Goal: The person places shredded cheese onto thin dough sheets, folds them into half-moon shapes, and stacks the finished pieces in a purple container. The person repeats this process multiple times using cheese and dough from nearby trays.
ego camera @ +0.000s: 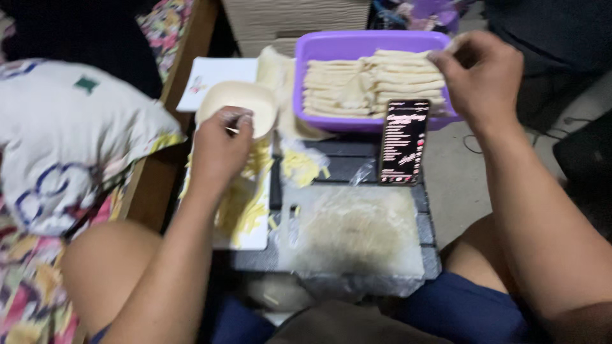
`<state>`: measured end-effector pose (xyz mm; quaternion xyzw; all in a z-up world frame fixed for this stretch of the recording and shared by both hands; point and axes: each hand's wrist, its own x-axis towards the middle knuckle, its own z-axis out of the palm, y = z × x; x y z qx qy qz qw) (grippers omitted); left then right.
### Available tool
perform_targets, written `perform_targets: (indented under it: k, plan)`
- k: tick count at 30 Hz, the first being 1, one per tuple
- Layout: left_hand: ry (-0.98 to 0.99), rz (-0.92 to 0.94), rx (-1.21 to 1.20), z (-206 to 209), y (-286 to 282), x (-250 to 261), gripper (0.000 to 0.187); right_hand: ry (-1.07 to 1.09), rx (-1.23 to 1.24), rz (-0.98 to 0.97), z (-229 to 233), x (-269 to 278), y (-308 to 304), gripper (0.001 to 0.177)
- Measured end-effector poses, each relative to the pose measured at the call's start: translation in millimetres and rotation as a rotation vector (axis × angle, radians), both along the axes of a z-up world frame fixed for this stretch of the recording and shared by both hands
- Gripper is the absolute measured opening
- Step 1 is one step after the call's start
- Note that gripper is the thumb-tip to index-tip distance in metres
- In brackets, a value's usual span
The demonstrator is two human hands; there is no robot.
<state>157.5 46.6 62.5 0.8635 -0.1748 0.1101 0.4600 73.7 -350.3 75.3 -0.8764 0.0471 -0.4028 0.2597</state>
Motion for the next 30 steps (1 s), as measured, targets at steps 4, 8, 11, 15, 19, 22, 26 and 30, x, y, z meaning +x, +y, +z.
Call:
perform_targets:
  k: [4, 8, 11, 15, 19, 22, 26, 30]
  plan:
    - [0.12, 0.052, 0.09, -2, 41, 0, 0.024, 0.258, 0.047, 0.124, -4, -2, 70, 0.012]
    - [0.199, 0.069, 0.264, -6, 52, 2, 0.027, 0.533, 0.219, 0.105, -31, -14, 140, 0.022]
    - [0.29, 0.174, 0.392, -4, 52, 6, 0.03, 0.5, 0.286, 0.298, -51, -25, 174, 0.027]
    - [0.239, 0.155, 0.291, -1, 41, 9, 0.028, 0.594, 0.472, 0.377, -73, -44, 206, 0.039]
    - [0.301, 0.178, 0.445, -2, 33, 18, 0.029, 0.788, 0.389, 0.219, -76, -41, 218, 0.052]
    - [0.329, 0.253, 0.465, -18, 46, 19, 0.028, 0.774, 0.428, 0.171, -76, -28, 218, 0.045]
    - [0.255, 0.267, 0.537, -47, 60, 18, 0.029, 0.655, 0.395, 0.281, -79, -5, 221, 0.029]
    - [0.152, 0.154, 0.508, -60, 51, 21, 0.035, 0.618, 0.289, 0.267, -86, 22, 236, 0.035]
